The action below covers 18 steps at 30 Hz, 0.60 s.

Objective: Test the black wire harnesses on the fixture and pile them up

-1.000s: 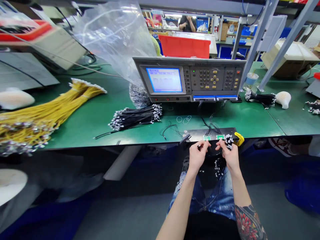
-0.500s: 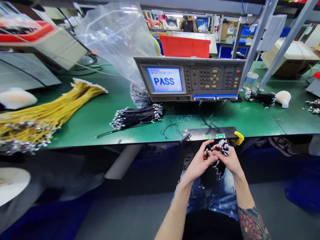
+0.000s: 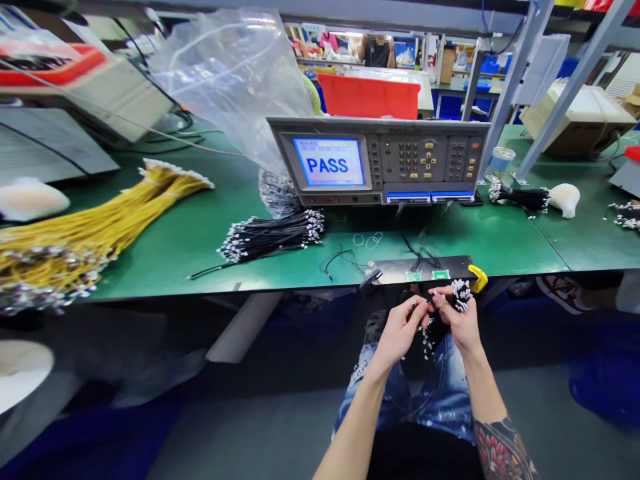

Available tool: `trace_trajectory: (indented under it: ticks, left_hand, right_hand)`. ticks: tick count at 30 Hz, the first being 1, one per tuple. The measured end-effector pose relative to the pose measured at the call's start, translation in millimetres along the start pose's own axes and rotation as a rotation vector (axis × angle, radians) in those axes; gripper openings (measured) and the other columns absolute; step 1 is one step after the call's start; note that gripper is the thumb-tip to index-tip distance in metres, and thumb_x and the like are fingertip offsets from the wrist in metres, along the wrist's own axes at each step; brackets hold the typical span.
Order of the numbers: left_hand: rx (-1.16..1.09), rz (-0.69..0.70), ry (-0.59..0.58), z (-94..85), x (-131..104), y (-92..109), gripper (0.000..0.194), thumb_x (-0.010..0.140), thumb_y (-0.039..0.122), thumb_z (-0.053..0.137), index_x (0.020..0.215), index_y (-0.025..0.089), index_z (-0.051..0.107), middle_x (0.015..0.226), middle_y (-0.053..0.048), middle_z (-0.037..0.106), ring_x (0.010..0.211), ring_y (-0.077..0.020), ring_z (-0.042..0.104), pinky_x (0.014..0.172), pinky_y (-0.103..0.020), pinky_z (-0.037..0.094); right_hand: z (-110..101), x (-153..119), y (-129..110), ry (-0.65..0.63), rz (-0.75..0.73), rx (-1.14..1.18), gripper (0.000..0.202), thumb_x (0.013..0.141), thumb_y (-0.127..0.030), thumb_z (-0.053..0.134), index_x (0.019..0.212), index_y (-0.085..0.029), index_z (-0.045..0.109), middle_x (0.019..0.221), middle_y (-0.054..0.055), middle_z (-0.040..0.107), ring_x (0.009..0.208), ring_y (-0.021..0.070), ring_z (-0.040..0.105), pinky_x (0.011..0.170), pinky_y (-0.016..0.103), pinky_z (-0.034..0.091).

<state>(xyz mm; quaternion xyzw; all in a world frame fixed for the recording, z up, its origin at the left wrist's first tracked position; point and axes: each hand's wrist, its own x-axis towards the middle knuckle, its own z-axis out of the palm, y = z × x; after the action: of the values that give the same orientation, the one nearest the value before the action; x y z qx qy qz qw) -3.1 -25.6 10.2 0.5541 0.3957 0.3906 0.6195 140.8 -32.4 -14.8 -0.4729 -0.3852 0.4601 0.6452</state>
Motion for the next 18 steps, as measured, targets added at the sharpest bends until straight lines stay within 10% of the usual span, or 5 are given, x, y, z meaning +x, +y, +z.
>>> trace_trajectory:
  ticks: [4, 11, 18]
  left_hand:
    - [0.117, 0.067, 0.076, 3.3, 1.2, -0.1, 0.044, 0.094, 0.06, 0.057, 0.079, 0.019, 0.063, 0.06, 0.003, 0.053, 0.054, -0.0123, 0.039, 0.053, -0.025, 0.028]
    - [0.235, 0.025, -0.01, -16.7, 0.2, -5.4, 0.048, 0.097, 0.059, 0.049, 0.09, 0.017, 0.071, 0.055, 0.004, 0.052, 0.054, -0.0139, 0.044, 0.058, -0.027, 0.033]
    - [-0.087, -0.027, 0.246, -38.6, -5.2, -7.3, 0.052, 0.078, 0.065, 0.076, 0.085, 0.014, 0.075, 0.059, 0.003, 0.056, 0.045, -0.0054, 0.027, 0.044, -0.023, 0.017]
  right_hand:
    - [4.8, -1.3, 1.9, 0.016, -0.061, -0.004, 0.027, 0.073, -0.045, 0.087, 0.082, -0.02, 0.082, 0.081, 0.005, 0.075, 0.056, 0.0138, 0.057, 0.046, 0.026, 0.041]
    - [6.3, 7.8, -5.3, 0.093, 0.069, 0.208, 0.041, 0.077, -0.058, 0.082, 0.084, -0.018, 0.075, 0.074, 0.004, 0.075, 0.035, 0.0005, 0.019, 0.034, 0.021, 0.013]
    - [-8.4, 21.6, 4.5, 0.073, 0.098, 0.218, 0.038, 0.072, -0.051, 0.088, 0.078, -0.016, 0.076, 0.055, -0.001, 0.062, 0.033, 0.0011, 0.024, 0.033, 0.02, 0.014]
